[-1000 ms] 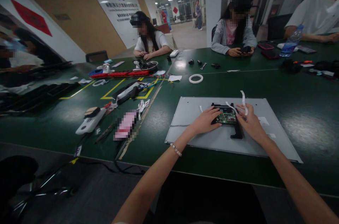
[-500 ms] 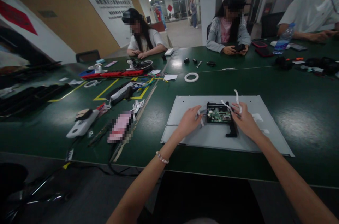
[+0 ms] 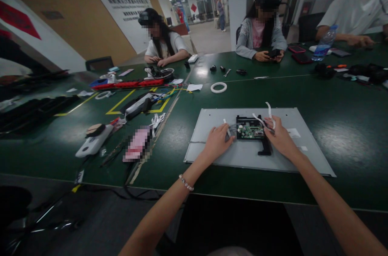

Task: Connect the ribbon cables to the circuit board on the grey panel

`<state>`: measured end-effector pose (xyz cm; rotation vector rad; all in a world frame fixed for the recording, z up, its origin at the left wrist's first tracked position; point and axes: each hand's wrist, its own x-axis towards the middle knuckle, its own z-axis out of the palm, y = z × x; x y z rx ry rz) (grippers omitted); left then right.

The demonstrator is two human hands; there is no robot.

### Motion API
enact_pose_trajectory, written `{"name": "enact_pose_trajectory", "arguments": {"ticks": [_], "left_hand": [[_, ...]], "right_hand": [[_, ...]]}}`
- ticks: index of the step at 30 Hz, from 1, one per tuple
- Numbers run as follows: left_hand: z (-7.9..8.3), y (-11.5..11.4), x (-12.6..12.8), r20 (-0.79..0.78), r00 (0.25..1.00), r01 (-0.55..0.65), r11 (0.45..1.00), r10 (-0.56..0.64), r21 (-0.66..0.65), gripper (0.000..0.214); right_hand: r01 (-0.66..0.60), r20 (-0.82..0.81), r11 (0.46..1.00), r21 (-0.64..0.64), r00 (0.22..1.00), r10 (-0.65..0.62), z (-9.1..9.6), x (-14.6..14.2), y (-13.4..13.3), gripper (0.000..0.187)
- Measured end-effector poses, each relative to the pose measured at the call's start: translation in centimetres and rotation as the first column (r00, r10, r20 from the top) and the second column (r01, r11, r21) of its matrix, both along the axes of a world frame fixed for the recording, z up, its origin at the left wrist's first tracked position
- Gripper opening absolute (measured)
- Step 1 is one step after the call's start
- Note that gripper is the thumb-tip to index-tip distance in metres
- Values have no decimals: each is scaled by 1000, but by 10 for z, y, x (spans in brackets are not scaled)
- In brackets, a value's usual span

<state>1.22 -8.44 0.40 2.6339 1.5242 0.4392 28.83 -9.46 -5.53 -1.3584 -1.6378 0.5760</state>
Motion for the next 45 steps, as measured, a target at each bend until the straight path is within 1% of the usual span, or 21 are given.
{"name": "enact_pose_trajectory", "arguments": {"ticks": [10,14,16,19,21,24,26,27,29,30,31,34,36,38,41,43,45], "left_hand": [[-2,-7,0,-146,989,10,999,-15,-37,56],[2,-1,-3,-185,982,10,995,-29,-102,60],[5,5,-7,-184,982,11,990,-38,-142,68],[9,16,-14,-169,983,31,977,-68,-212,87],[10,22,-17,-167,982,43,969,-86,-244,95],[11,27,-18,-173,981,44,966,-91,-256,99],[11,29,-17,-183,978,44,961,-97,-272,102],[12,30,-16,-190,977,44,958,-102,-283,103],[13,32,-14,-203,973,43,953,-108,-299,104],[14,32,-13,-207,972,43,953,-109,-300,104],[15,32,-12,-210,972,42,955,-107,-294,104],[15,27,-12,-209,973,53,974,-100,-219,100],[13,21,-13,-205,973,71,984,-104,-161,94],[10,16,-15,-197,974,84,986,-111,-143,86],[11,12,-15,-161,981,90,986,-112,-140,80],[15,15,-8,-111,985,115,986,-129,-121,75],[20,21,6,-51,982,174,979,-180,-103,66]], "right_hand": [[-1,31,1000,0,1000,1,2,-1,0,49],[0,31,1000,8,1000,0,1,1,1,48],[-3,20,1000,7,1000,3,0,2,1,48],[0,23,1000,-28,1000,1,1,2,1,49],[15,52,998,-66,999,-12,4,0,-1,49],[36,77,996,-85,997,-30,14,-3,-5,48],[86,65,994,-71,995,-81,23,-4,-9,44],[131,55,989,-68,990,-127,28,-3,-11,41],[223,6,971,-86,975,-223,34,3,-14,34],[248,-44,963,-110,966,-254,35,7,-15,34],[248,-111,958,-144,958,-265,36,12,-16,36],[171,-323,955,-241,914,-245,33,23,-15,37],[154,-381,957,-246,892,-242,31,24,-13,36],[169,-355,966,-196,906,-231,32,19,-12,35],[155,-195,979,-134,964,-179,34,10,-12,37],[143,-71,980,-138,986,-154,33,6,-12,39],[137,6,978,-154,990,-138,30,5,-12,39]]}}
